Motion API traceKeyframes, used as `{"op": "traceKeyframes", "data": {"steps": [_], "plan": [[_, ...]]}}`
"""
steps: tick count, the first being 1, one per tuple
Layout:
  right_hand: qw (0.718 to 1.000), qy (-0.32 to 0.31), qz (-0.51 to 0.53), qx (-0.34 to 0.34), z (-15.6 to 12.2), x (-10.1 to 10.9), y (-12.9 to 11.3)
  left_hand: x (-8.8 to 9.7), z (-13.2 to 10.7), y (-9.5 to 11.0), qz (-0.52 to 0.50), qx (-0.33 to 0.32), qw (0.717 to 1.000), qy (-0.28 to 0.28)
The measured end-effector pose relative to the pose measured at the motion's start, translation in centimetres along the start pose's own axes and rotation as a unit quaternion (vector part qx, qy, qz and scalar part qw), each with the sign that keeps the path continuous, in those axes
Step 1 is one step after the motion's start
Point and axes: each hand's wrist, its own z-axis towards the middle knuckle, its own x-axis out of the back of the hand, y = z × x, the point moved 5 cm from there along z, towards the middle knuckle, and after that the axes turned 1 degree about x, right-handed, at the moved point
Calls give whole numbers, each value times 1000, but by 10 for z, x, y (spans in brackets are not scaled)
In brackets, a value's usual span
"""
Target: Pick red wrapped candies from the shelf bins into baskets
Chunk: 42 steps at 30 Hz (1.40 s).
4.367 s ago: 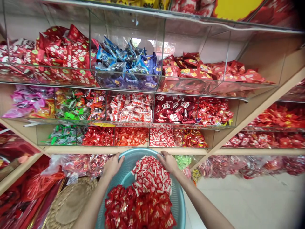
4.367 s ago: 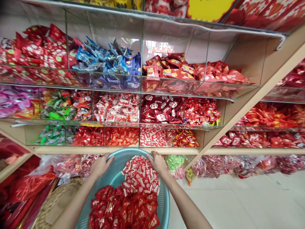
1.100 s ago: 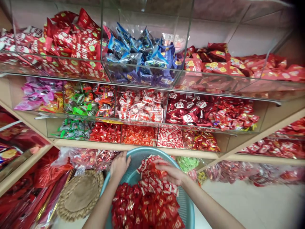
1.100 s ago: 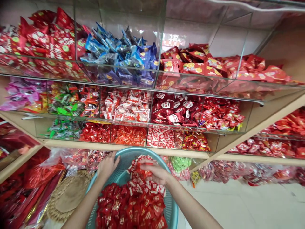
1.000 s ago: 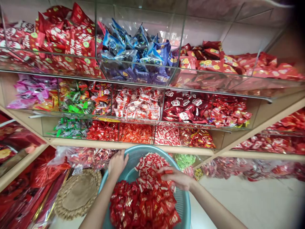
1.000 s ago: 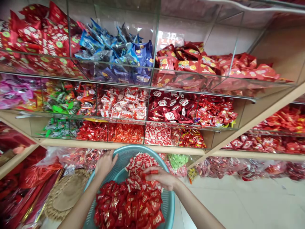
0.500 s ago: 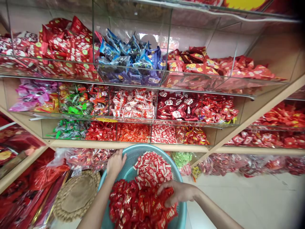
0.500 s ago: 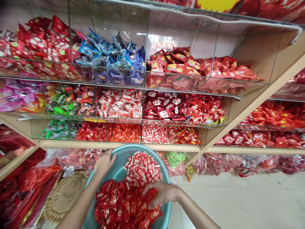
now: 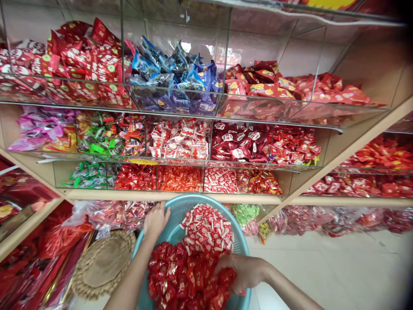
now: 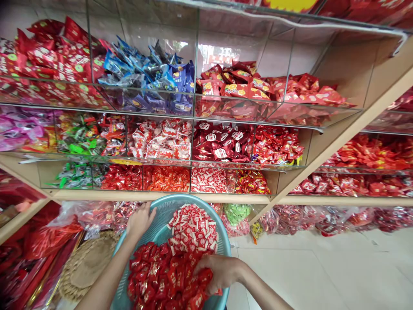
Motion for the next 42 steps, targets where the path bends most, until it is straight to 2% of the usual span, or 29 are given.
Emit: {"op": "traceKeyframes", "data": {"steps": [6,9,15,18,21,25,27,29,34,42], "plan": [[997,27,-73,21,-7,-1,-14,0,0,1,9,9,1000,-9],[997,25,-72,30,-10,1,-17,0,0,0,8,11,1000,-11],[996,93,-10,-17,-19,26,-5,-1,-1,-1,8,6,1000,-9],[992,127,-2,-2,-17,32,-2,-2,0,-1,12,6,1000,-6],[990,130,-52,32,-9,22,-6,-3,0,0,13,-1,1000,2],[991,73,-94,56,0,0,-13,-4,0,-1,14,-3,1000,6],[994,41,-86,61,0,-5,-15,-4,0,-1,13,-4,1000,4],[996,43,-52,64,-2,-1,-16,-4,0,-2,12,-3,1000,0],[992,117,-1,41,-7,16,-11,-4,0,-1,10,2,1000,-2],[994,99,-22,46,2,5,-2,-5,0,-2,16,-1,1000,6]]}}
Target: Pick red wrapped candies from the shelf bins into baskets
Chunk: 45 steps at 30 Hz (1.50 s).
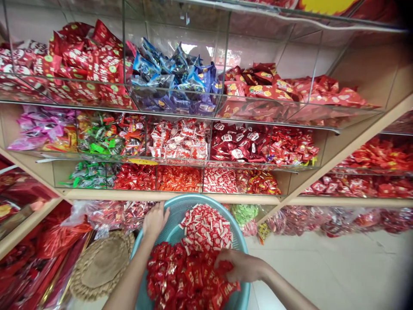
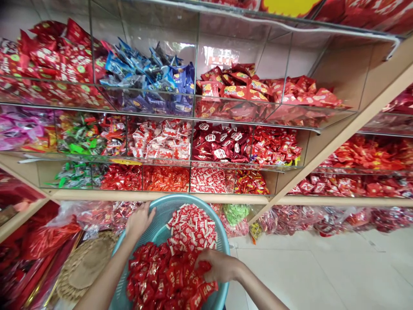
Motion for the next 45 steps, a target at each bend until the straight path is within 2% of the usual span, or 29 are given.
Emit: {"op": "traceKeyframes", "data": {"steps": [7,11,17,21,26,30,33,37,45], "plan": [[998,28,54,16,3,2,-17,0,0,1,1,4,1000,-4],[997,6,59,45,17,-11,-28,0,0,0,1,4,1000,-3],[999,-25,11,40,32,-36,-31,2,-1,0,-8,0,1000,-1],[999,-23,6,26,30,-36,-28,1,-2,0,-12,2,1000,-2],[996,44,69,32,22,-9,-19,2,-2,0,-20,4,1000,-2],[981,167,92,37,12,17,-8,3,-2,0,-25,3,1000,-2],[969,231,87,30,3,25,3,3,-2,0,-19,2,1000,-1],[966,253,46,22,-8,23,11,2,-2,0,-15,5,1000,-7],[959,269,-81,18,-18,15,12,4,-2,1,-22,18,999,-27]]}}
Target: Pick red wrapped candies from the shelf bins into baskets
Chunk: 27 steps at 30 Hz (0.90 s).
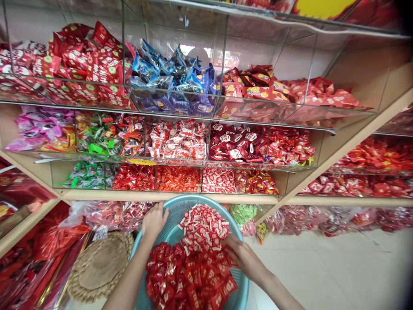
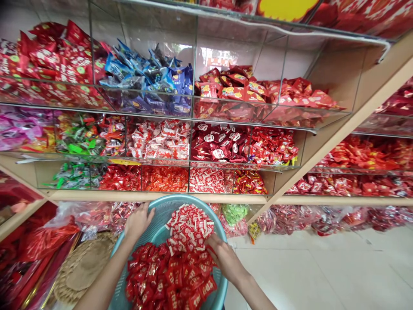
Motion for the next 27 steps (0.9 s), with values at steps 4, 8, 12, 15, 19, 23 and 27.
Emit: {"op": "traceKeyframes", "data": {"steps": [4,8,12,15,19,23,27], "plan": [[999,3,-37,-12,-3,-4,0,1,0,0,-4,-5,1000,2],[999,33,-4,-12,-3,0,2,1,0,0,-2,-15,1000,11],[992,95,56,-58,-2,11,14,1,0,0,6,-21,1000,22],[990,108,65,-70,-2,16,19,1,1,0,6,-21,1000,20],[992,103,53,-47,-3,19,16,1,1,0,3,-22,1000,14],[993,98,48,-43,-5,16,13,1,1,0,-1,-11,1000,9],[992,76,73,-76,-7,12,13,0,1,0,-1,-8,1000,9]]}}
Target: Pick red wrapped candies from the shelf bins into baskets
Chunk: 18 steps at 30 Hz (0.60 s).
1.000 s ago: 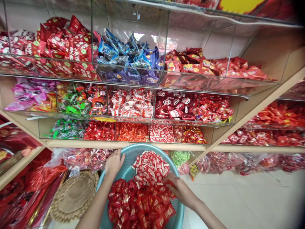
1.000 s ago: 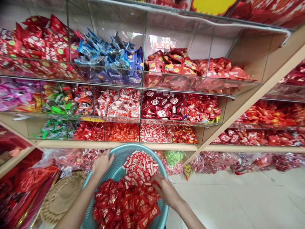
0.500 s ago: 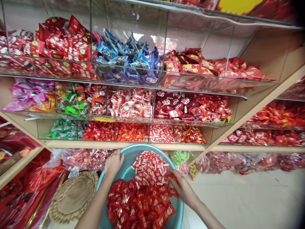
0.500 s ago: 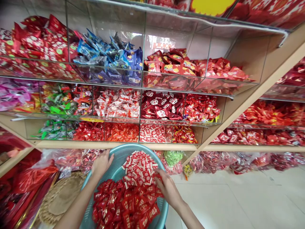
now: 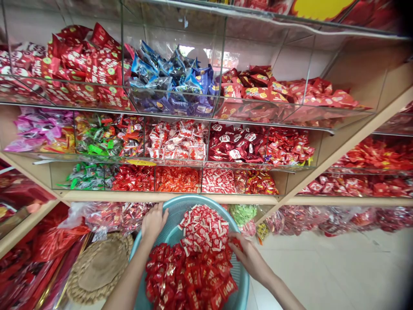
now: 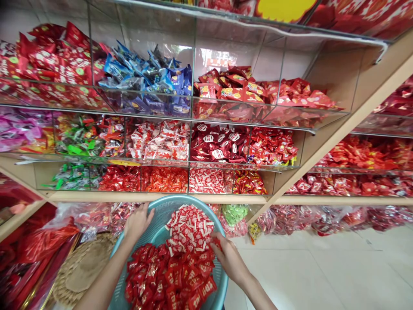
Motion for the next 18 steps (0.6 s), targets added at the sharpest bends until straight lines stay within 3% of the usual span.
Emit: {"op": "traceKeyframes", "data": {"steps": [5,11,18], "plan": [[997,-81,15,0,-6,-6,-7,0,0,0,5,-5,1000,7],[983,-160,58,-61,-13,-11,2,3,-1,1,4,-7,1000,-1],[984,-166,22,-59,-11,-7,0,5,-2,1,0,-6,1000,-2]]}}
